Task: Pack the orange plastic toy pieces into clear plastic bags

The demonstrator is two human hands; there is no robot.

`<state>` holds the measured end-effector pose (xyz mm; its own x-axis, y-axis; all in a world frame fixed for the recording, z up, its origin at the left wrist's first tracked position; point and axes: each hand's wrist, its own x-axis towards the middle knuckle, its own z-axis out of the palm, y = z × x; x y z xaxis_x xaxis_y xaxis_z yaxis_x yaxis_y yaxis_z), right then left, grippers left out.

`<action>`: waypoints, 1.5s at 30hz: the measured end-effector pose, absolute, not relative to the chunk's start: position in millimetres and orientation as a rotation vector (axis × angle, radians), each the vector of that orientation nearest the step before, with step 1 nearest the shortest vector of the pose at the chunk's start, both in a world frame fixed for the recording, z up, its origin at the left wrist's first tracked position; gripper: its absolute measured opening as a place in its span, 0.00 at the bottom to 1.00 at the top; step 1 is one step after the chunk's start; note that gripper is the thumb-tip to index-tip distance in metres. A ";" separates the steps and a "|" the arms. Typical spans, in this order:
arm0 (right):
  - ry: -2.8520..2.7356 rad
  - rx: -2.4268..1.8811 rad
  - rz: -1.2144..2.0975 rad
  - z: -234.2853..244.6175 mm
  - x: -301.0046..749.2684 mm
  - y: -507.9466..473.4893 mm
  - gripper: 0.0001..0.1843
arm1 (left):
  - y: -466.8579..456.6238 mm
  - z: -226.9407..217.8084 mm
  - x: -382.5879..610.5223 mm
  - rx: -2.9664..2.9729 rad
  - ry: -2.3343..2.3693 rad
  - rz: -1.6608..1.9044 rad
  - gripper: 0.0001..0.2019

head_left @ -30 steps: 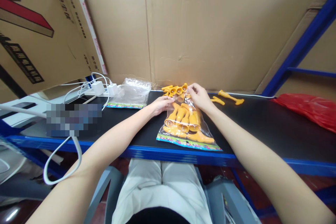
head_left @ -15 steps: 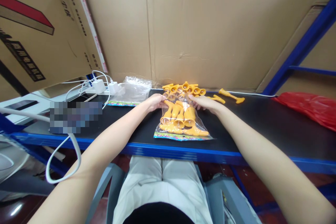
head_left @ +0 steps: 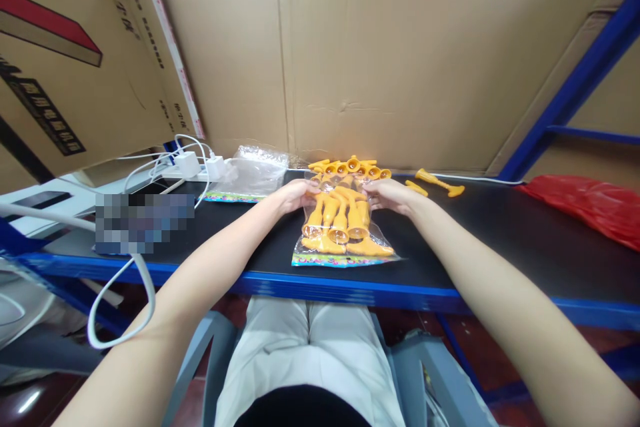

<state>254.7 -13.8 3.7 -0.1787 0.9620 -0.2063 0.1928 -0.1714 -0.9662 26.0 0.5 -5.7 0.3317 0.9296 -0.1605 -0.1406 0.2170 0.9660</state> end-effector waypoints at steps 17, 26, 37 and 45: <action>-0.897 -0.919 1.466 -1.3 215.5 -25.5 0.08 | -3.6 -12.6 20.4 1.110 0.646 0.773 0.09; -0.980 -0.902 1.626 -2.5 225.0 -21.1 0.05 | -16.0 -14.8 35.1 1.120 0.616 0.801 0.12; -1.191 -0.942 1.624 -4.3 230.3 -19.6 0.06 | -14.3 -12.5 31.9 1.017 0.634 0.759 0.07; -1.188 -1.007 1.566 -0.8 227.6 -24.3 0.05 | -13.7 -13.1 33.0 1.046 0.695 0.853 0.07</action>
<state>227.6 -24.3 -0.8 -0.2636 0.9610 -0.0840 -0.1784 -0.1341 -0.9748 33.0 -13.7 -13.1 0.5026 0.8597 -0.0904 -0.2618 0.2511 0.9319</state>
